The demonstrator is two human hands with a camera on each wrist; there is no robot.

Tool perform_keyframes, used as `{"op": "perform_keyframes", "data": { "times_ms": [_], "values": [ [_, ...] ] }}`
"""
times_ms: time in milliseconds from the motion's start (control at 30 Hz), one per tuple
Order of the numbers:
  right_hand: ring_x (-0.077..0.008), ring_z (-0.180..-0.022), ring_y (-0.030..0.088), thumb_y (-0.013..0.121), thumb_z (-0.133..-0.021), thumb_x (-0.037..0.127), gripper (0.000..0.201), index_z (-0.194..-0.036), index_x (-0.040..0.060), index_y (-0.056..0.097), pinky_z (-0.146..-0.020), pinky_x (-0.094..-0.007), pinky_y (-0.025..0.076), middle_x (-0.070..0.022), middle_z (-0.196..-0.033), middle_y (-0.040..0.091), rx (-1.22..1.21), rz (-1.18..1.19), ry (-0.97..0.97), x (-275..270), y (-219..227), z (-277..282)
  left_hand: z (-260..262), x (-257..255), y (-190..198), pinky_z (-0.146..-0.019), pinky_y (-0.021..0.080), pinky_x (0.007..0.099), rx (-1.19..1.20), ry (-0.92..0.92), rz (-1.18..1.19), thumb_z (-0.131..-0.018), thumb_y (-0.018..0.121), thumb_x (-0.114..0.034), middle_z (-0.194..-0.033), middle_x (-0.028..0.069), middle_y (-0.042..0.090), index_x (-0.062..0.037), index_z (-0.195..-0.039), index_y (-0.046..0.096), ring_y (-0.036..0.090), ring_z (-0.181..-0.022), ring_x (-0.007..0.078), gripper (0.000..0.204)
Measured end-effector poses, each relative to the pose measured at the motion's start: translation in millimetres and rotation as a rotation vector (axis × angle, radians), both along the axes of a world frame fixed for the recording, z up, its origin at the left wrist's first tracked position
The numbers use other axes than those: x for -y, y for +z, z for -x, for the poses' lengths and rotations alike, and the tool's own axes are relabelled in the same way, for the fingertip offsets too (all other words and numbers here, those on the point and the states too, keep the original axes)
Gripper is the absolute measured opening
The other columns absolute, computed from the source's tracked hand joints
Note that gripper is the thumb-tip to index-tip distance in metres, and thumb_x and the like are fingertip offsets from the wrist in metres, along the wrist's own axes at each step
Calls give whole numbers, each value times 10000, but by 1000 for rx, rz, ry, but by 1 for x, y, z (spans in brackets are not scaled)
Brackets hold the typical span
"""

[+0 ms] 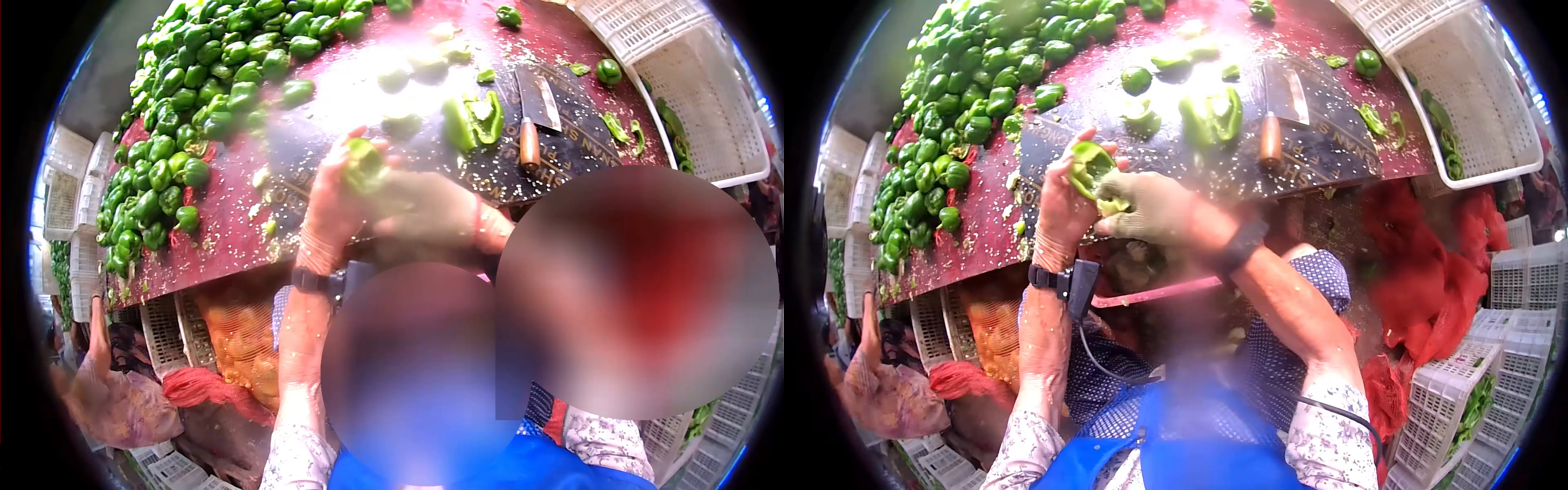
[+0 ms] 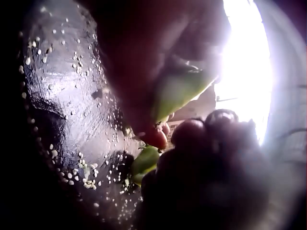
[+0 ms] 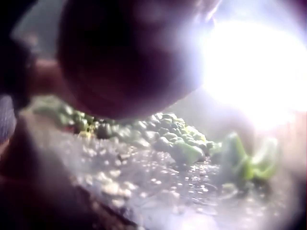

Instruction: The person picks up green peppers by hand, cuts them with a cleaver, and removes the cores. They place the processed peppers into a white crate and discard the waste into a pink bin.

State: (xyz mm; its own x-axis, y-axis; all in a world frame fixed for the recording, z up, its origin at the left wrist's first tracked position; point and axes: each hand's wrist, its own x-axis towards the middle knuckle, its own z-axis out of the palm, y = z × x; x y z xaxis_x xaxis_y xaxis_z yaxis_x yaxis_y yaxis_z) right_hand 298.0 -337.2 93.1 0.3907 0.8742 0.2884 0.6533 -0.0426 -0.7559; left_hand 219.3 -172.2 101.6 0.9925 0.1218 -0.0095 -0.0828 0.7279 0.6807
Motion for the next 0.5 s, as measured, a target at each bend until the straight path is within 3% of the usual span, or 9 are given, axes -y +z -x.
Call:
{"op": "perform_keyframes", "data": {
  "times_ms": [67,100,200,233,300,367,500],
  "values": [
    [-347,-881,662,738,-792,323,426,-1132,94,623,-787,-410,526,-176,-952,659,-8,-8,33,14,22,-1,4,-6,8,-982,475,533,34,39,121,-948,431,-297,-1311,242,531,-49,-1442,350,569,-1148,394,559],
    [-291,-912,672,722,-824,277,417,-1158,45,629,-817,-369,531,-163,-1009,670,116,21,2,15,32,-3,5,-7,9,-985,471,534,52,19,141,-962,417,-320,-1324,245,522,-51,-1444,350,567,-1154,393,556],
    [-222,-958,669,666,-881,180,312,-1124,-12,633,-835,-331,523,-147,-1038,684,-372,-213,-135,12,32,-3,5,-7,8,-986,468,528,103,-35,204,-1000,373,-390,-1347,250,506,-55,-1448,350,562,-1165,384,560],
    [-167,-966,654,615,-914,103,260,-1131,-39,630,-818,-307,517,-130,-1048,690,-375,-149,-152,14,36,-5,3,-6,3,-982,473,520,113,-48,217,-1009,357,-414,-1346,249,507,-54,-1447,351,563,-1166,378,567],
    [-157,-929,650,610,-920,111,273,-1148,-38,626,-802,-308,518,-112,-1007,689,-393,-148,-139,15,41,-2,0,-1,2,-965,489,466,88,-50,218,-1031,313,-446,-1333,242,517,-52,-1443,354,577,-1145,349,572],
    [-121,-811,621,620,-918,133,271,-1136,-26,638,-722,-287,516,-79,-935,676,-346,-251,-182,5,26,1,-4,6,3,-936,506,439,15,38,55,-1035,311,-436,-1323,234,525,-55,-1443,354,588,-1120,321,560],
    [-63,-707,570,625,-919,148,229,-1092,2,660,-613,-238,479,-36,-872,659,-654,-166,-110,-1,32,4,-1,17,9,-901,521,381,-76,107,-501,-1040,342,-398,-1274,189,556,-42,-1416,375,597,-1069,241,519]
  ]
}}
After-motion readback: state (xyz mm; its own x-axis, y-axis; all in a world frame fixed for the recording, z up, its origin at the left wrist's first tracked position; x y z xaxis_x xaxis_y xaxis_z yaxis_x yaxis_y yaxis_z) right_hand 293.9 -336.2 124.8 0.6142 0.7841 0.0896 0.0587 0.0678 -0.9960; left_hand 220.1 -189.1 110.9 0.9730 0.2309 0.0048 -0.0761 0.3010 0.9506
